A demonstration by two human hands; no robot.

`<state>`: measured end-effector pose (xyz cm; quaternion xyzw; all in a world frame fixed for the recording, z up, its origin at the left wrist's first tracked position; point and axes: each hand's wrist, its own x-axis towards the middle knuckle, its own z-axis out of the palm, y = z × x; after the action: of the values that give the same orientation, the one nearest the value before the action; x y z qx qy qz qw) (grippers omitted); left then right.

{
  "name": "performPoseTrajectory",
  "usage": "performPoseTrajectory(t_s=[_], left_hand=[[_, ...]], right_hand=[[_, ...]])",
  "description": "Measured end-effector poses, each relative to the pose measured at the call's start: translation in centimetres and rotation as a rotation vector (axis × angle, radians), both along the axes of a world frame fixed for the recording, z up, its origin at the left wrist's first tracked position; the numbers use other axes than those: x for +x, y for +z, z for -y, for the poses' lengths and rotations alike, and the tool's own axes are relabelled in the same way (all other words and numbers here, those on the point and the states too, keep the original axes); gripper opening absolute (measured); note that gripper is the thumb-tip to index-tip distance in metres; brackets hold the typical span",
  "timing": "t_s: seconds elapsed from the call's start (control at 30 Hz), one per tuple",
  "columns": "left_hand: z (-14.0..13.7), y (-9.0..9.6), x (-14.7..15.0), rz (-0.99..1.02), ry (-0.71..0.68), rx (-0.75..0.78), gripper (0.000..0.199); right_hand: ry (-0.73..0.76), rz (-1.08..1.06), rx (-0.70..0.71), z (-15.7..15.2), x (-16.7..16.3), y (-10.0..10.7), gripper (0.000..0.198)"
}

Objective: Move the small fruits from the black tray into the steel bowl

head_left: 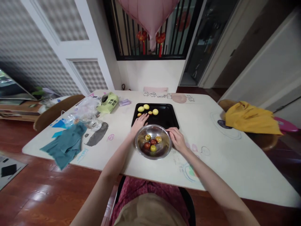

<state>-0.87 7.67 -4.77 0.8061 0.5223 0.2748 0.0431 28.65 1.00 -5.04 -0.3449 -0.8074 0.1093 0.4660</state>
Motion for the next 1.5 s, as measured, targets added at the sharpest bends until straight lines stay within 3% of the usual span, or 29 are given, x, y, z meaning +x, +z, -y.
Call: performPoseTrajectory(t_s=[0.27,0.53,0.77,0.9,1.0,1.2,1.5], left_hand=[[-1.5,-0.3,-0.1,0.15,0.028,-0.025,0.035],[-1.1,-0.6,-0.6,0.318,0.057,0.049,0.027],[1.0,1.5,-1.3,0.485,0.028,0.161,0.029],[3.0,3.7,-0.6,0.507,-0.059,0.187,0.032],[4.3,4.8,0.2,0.45,-0.222,0.13,0.034],[5.7,4.6,0.8,0.256,-0.558,-0.082,0.031],[5.7,3.9,0.9,0.151,-0.545,-0.179,0.038]], right_hand=[[-0.004,0.007,-0.001,0.0,-0.1,0.3,0.038],[-0.005,-0.015,-0.021,-0.1,-0.1,0.2,0.038],[0.001,-0.016,-0.036,-0.1,0.1,0.1,0.037],[0.01,-0.019,-0.049,0.0,0.1,0.1,0.038],[0.008,-0.024,-0.064,0.1,0.1,0.1,0.039],[0.004,-0.032,-0.071,0.2,0.1,0.1,0.041],[0.002,-0.01,-0.074,0.2,0.2,-0.1,0.039]])
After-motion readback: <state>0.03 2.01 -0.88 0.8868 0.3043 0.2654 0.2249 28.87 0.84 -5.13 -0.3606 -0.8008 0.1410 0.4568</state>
